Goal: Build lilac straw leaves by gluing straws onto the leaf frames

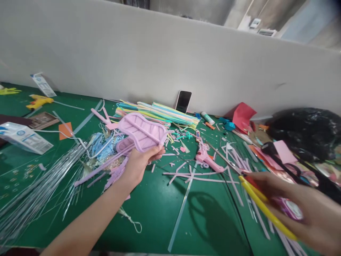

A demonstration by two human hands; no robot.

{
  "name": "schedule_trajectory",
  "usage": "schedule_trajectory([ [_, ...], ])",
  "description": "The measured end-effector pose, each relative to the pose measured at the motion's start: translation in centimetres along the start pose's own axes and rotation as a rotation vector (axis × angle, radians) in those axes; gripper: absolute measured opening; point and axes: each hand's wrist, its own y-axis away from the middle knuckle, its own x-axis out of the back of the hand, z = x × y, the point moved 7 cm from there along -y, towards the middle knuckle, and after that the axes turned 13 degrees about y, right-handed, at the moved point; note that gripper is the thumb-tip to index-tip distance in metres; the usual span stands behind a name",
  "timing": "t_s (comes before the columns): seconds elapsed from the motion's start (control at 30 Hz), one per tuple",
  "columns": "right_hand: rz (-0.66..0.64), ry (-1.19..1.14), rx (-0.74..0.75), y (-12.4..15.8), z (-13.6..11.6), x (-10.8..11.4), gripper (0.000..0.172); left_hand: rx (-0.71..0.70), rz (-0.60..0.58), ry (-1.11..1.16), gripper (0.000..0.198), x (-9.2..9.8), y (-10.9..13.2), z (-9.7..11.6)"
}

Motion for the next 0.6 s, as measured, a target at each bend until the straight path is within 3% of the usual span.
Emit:
schedule_trajectory([
  [0.07,-0.235,-0.291,-0.076,0.9,-2.4,-4.5,0.042,0.005,-0.035,-0.011,0.028,-0.6,0.3,-0.1],
  [0.17,-0.344,-0.728,-0.222,0.9,-5.5,-9.7,0.053,0.002,-0.093,-0.03,0.029,-1.5,0.8,-0.1],
  [0.2,-0.347,-0.797,-0.231,0.6,-6.3,-10.8,0.064,-0.001,-0.102,-0.033,0.028,-1.6,0.9,-0.2],
  [0.27,-0.381,-0.71,-0.24,0.1,-6.8,-11.9,0.07,-0.009,-0.09,-0.033,0.028,-1.6,1.0,-0.2],
  [0.33,-0.369,-0.474,-0.148,-0.5,-6.8,-11.5,0.079,-0.023,-0.056,-0.038,0.029,-1.3,1.0,-0.2],
  [0.43,-0.188,-0.085,0.102,-1.3,-6.6,-8.9,0.079,-0.059,0.012,-0.065,0.029,-0.8,0.8,0.1],
  [0.6,-0.033,0.144,0.197,-2.2,-6.5,-7.7,0.04,-0.112,0.067,-0.091,0.029,-0.6,0.7,0.5],
])
